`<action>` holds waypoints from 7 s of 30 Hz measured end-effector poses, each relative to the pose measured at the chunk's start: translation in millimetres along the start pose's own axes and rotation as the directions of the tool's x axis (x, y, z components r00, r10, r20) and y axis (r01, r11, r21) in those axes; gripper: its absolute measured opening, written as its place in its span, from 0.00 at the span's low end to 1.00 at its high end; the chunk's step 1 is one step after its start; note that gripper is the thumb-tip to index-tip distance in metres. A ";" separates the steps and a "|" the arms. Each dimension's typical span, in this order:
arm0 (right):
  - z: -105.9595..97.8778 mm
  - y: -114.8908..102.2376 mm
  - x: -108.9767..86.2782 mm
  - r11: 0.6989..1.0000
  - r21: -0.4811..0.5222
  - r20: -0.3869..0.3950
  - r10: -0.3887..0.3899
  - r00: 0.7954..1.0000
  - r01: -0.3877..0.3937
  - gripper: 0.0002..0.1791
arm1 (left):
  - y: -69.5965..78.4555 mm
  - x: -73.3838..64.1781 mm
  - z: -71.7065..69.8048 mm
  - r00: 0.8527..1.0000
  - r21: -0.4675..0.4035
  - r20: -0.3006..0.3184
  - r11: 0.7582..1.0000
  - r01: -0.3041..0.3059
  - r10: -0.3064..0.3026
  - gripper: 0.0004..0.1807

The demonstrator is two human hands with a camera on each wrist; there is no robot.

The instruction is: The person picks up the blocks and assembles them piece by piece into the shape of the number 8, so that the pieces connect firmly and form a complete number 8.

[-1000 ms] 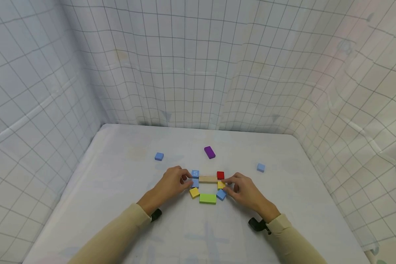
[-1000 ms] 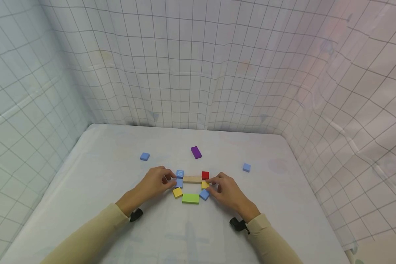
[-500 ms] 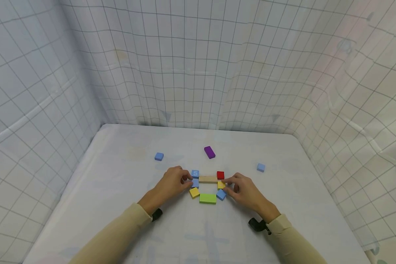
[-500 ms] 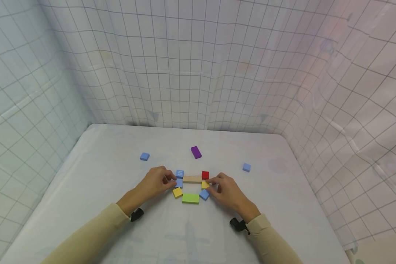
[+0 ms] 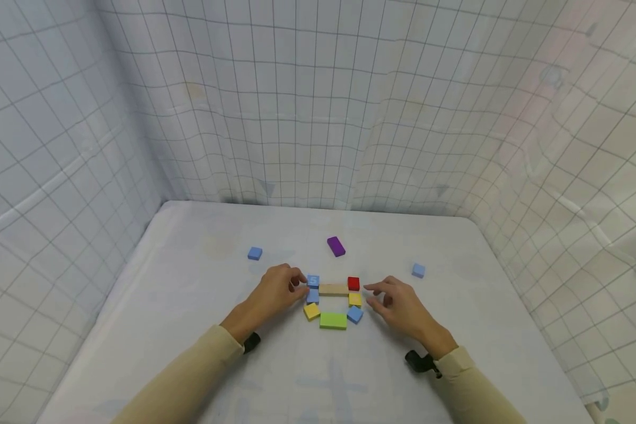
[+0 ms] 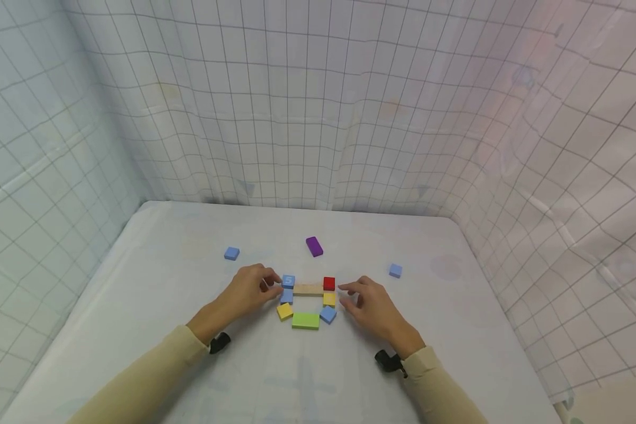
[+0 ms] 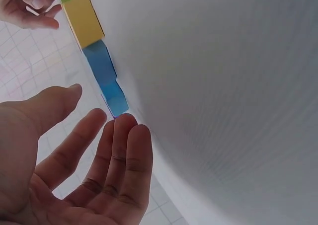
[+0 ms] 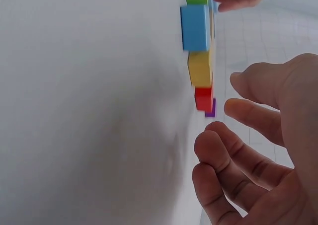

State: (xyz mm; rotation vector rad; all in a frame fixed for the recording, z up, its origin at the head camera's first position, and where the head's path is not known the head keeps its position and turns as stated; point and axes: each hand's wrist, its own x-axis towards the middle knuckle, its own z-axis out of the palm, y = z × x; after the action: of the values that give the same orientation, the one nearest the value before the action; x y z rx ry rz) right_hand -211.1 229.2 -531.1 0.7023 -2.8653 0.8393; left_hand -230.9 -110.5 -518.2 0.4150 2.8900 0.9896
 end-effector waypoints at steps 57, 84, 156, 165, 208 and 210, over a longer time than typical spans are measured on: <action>-55.9 114.9 21.7 0.985 0.021 -0.189 0.170 0.967 -0.170 0.12 | -4.9 32.8 2.9 0.998 0.019 0.066 1.000 -0.011 0.009 0.10; -35.9 77.0 50.0 0.981 0.052 -0.085 0.193 0.978 -0.189 0.03 | -5.0 32.6 1.8 0.998 -0.004 0.060 1.000 -0.004 0.005 0.11; 9.9 16.4 88.4 0.951 0.173 0.109 0.240 0.965 -0.256 0.08 | -10.1 31.2 6.0 0.998 0.001 0.060 1.000 -0.024 0.024 0.11; 8.1 15.0 88.5 0.954 0.177 0.108 0.225 0.968 -0.241 0.08 | -6.1 29.6 2.6 0.998 -0.001 0.062 1.000 -0.019 0.019 0.11; 8.5 14.5 87.9 0.954 0.182 0.126 0.216 0.968 -0.237 0.09 | -14.9 25.8 -4.2 1.000 -0.042 -0.022 0.999 0.013 -0.014 0.14; 9.6 15.3 87.7 0.955 0.177 0.126 0.216 0.968 -0.236 0.09 | -19.2 26.4 -10.5 0.998 -0.036 -0.064 0.999 0.019 -0.022 0.14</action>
State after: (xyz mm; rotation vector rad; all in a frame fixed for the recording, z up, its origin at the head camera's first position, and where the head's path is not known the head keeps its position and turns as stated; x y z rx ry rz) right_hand -295.6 199.8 -529.7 0.4492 -3.0301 1.1529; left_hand -262.3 -124.1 -520.7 0.3573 2.9216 1.0690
